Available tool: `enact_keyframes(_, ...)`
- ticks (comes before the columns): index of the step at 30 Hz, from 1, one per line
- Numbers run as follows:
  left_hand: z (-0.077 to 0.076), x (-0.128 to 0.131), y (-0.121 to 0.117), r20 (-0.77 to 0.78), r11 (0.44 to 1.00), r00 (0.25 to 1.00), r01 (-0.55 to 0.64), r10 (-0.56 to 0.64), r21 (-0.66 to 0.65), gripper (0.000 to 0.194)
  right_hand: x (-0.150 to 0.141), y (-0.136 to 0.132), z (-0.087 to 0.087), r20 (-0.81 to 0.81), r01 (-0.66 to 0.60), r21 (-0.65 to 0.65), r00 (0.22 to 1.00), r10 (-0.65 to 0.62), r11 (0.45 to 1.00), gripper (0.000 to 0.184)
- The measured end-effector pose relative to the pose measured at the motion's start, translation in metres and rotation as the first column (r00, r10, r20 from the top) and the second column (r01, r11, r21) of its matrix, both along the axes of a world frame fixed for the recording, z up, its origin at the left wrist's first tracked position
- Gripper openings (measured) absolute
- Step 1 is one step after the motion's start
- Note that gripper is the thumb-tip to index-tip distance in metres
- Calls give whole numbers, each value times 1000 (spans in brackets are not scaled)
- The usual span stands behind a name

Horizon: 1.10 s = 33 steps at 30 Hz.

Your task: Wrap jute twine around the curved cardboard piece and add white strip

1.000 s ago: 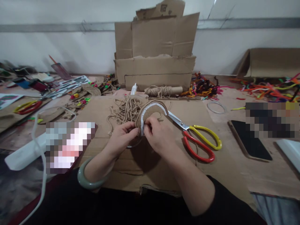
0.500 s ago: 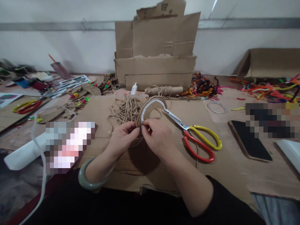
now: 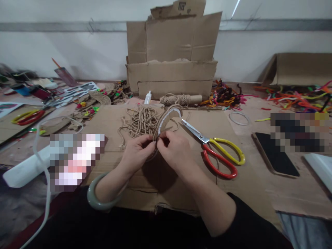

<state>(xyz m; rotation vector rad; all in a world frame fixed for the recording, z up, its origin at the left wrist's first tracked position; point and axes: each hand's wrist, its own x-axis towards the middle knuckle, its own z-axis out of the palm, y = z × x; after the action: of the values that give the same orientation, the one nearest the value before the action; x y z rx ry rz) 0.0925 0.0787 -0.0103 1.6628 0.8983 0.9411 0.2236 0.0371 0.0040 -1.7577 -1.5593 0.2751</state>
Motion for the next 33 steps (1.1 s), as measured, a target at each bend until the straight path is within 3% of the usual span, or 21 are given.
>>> enact_keyframes(5, 2, 1, -1, -23, 1000, 1000, -7, 8, 15, 22, 0, 0, 1, -1, 14, 16, 1000, -14, 1000, 11)
enact_keyframes(14, 1, 2, 0, 87, 993, 996, 33, -23, -112, 12, 1, 1, 1, 4, 13, 25, 1000, -13, 1000, 10)
enact_keyframes(23, 1, 3, 1, 165, 971, 986, 69, -32, -227, 12, 1, 3, 1, -95, -16, 6, 995, 16, 1000, 8)
enact_keyframes(33, 3, 3, 1, 229, 920, 973, 109, -22, -376, 11, 2, 4, 1, -171, -46, -6, 984, 45, 999, 7)
